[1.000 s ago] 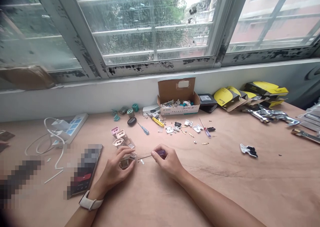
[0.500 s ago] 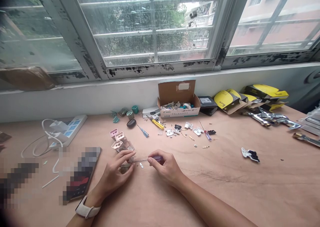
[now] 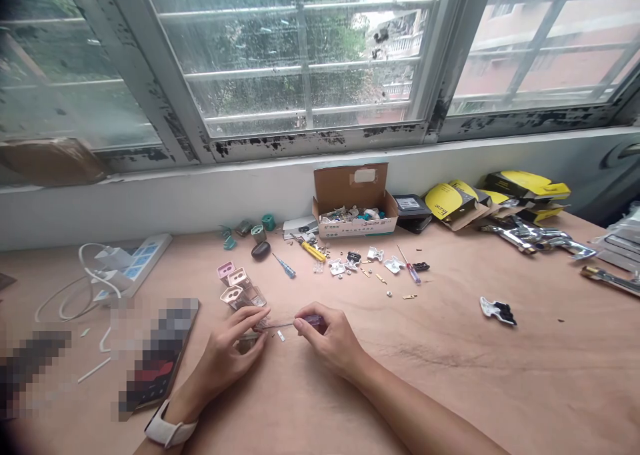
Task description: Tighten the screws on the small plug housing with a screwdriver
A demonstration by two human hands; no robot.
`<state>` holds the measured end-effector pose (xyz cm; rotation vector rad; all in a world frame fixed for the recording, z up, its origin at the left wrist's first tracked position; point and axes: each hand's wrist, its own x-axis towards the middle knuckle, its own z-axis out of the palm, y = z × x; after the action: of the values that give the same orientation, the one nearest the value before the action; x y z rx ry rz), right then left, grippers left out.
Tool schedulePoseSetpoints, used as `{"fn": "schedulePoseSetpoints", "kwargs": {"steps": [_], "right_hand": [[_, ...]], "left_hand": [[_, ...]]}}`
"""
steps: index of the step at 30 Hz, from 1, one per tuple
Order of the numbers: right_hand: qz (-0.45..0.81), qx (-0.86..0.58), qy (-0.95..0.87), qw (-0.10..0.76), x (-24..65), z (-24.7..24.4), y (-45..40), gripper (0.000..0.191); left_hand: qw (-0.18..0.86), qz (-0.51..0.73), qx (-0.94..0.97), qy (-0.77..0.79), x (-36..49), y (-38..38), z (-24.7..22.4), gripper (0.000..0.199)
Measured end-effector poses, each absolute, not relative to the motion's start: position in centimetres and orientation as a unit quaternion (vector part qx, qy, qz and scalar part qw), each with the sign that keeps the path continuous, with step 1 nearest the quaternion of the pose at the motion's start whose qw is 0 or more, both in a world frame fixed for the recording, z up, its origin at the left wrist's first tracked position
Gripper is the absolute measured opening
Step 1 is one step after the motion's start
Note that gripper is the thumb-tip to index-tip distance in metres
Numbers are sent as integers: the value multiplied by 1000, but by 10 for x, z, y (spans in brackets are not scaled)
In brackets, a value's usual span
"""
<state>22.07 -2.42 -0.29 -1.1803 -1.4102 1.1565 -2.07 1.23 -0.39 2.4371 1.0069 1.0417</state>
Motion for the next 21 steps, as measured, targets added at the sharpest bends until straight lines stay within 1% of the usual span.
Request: {"fn": "schedulePoseSetpoints", "kwargs": {"steps": [7,13,18,21], "right_hand": [[458,-490,-585,457,221,-4,-24,29],[392,-488,-630,460,219,-4,-27,22],[365,-482,-653,457,217,-10,-31,25],[353,-479,-659,460,217,-11,-32,18]], "left_hand": [[153,356,851,354,-21,12,-1,41],[144,356,856,347,-22,12,-2,44],[136,350,862,341,-20,11,-4,42],[134,352,862,339,-19,10,-5,42]]}}
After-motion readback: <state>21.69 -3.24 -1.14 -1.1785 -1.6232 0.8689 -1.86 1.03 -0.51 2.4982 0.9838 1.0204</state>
